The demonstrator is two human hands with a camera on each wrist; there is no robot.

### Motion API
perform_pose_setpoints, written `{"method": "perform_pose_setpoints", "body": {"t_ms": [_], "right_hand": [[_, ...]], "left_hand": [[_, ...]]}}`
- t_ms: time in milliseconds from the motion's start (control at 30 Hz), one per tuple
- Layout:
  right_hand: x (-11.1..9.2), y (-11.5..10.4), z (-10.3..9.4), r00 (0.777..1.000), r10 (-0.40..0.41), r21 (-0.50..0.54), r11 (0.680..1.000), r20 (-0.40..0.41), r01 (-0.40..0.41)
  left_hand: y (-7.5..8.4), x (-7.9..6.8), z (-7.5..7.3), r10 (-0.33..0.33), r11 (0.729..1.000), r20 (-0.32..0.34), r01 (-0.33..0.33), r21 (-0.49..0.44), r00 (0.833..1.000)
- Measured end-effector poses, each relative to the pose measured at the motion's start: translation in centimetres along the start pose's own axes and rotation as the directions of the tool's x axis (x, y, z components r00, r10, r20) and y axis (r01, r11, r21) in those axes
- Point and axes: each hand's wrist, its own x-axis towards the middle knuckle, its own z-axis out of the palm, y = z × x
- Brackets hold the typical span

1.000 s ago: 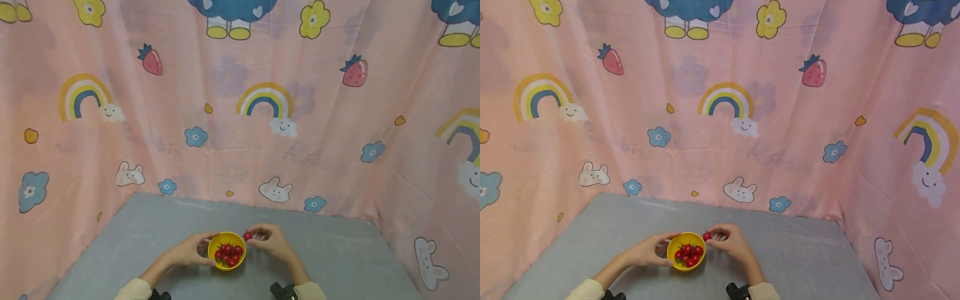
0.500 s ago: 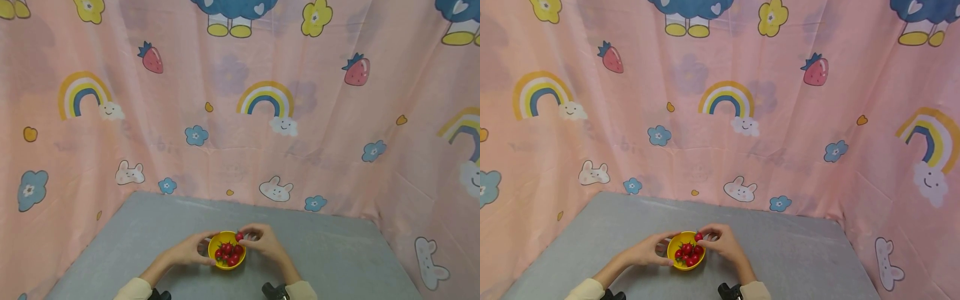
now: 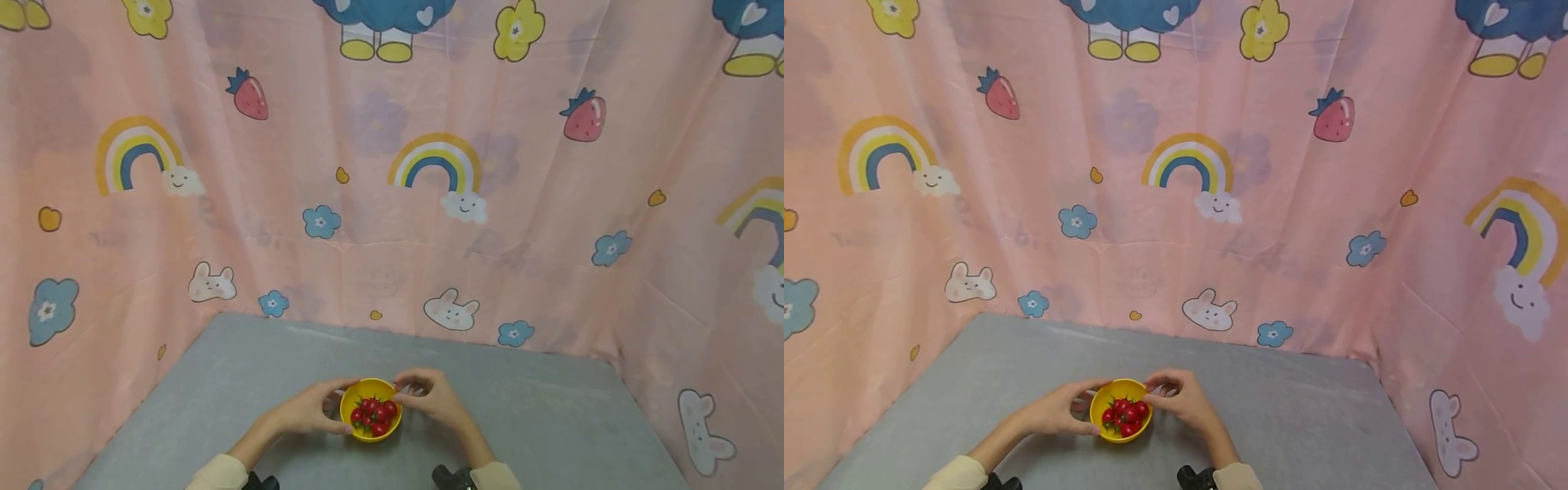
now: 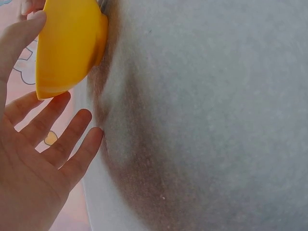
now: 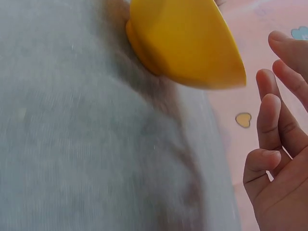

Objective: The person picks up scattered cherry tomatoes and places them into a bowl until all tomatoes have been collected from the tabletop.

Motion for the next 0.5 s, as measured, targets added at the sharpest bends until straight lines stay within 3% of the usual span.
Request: {"method": "perform_pose_setpoints", "body": {"t_ms": [200,367,500], "right_hand": [[-1.1,0.2,-1.3,1.000,-0.007,-0.018,1.000,-0.016,0.007],[-2.4,0.4,-2.6,0.997,0.046,-0.037,0.998,-0.058,-0.048],[-3.8,0.2,-3.8,0.992,0.086,-0.052,0.995,-0.088,-0.091]], "left_hand": [[-0.2,0.0,0.0,-0.001,1.000,-0.006,0.001,-0.001,1.000],[-0.1,-0.1,0.1,-0.002,1.000,-0.020,0.002,0.027,1.000],[0.2,-0.5,0.1,-0.008,0.996,-0.089,0.016,0.083,0.996]]}}
